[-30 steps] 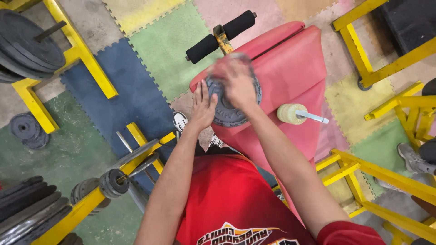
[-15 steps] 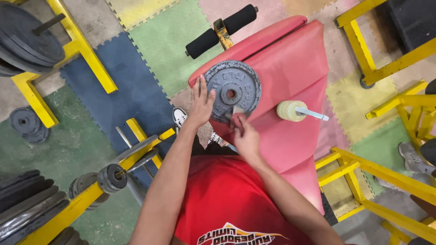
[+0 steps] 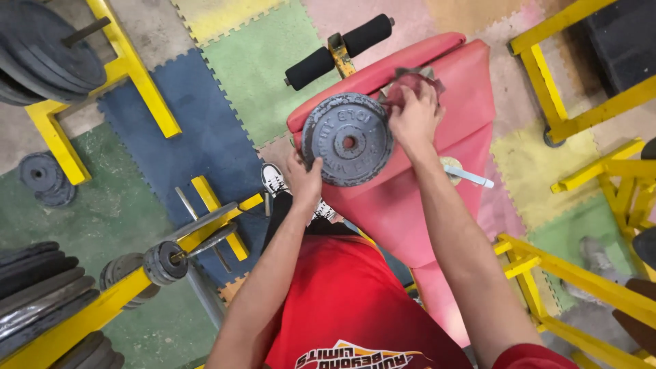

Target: The person is cleaning a weight plate with a cloth and organizing weight plates by moving them between racks in a gym.

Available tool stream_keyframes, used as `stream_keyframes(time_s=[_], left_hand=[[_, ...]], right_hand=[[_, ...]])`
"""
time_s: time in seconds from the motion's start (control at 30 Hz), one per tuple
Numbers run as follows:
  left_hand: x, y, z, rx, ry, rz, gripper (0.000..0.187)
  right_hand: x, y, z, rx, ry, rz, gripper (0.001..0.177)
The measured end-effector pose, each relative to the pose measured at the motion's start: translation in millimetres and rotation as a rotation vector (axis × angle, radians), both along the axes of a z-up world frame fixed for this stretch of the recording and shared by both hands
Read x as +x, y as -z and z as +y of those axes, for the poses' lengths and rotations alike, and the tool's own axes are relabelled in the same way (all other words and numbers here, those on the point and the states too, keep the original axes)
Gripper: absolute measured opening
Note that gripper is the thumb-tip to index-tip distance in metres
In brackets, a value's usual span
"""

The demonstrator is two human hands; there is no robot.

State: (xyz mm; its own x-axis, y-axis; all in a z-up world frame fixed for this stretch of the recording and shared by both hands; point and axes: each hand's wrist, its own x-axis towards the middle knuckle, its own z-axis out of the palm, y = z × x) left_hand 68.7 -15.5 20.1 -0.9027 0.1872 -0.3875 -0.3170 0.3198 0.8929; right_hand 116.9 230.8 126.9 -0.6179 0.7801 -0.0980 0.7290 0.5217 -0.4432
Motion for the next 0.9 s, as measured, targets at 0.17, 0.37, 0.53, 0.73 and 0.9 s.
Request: stream_keyframes(time_s=[0.17, 0.37, 0.53, 0.73, 0.9], left_hand=[[11, -3, -2, 0.016, 0.012, -0.039, 0.065], [18, 2, -10, -0.188, 0.117, 0.054, 0.048], [15, -34, -8, -0.341, 0.209, 0.098, 0.042], [15, 2, -21, -0.531, 0.273, 0.021, 0.045], [16, 46, -38, -0.082, 0.056, -0.229, 0.034]], right_hand=[[-12, 49, 4, 0.157, -0.346, 0.080, 0.039], [-28, 73, 5, 0.140, -0.489, 0.057, 0.058], [-40, 73, 3, -0.017, -0.387, 0.023, 0.058], [-50, 45, -21, -0.070, -0.335, -0.048, 0.058], [-72, 10, -58, -0.092, -0.367, -0.093, 0.058]])
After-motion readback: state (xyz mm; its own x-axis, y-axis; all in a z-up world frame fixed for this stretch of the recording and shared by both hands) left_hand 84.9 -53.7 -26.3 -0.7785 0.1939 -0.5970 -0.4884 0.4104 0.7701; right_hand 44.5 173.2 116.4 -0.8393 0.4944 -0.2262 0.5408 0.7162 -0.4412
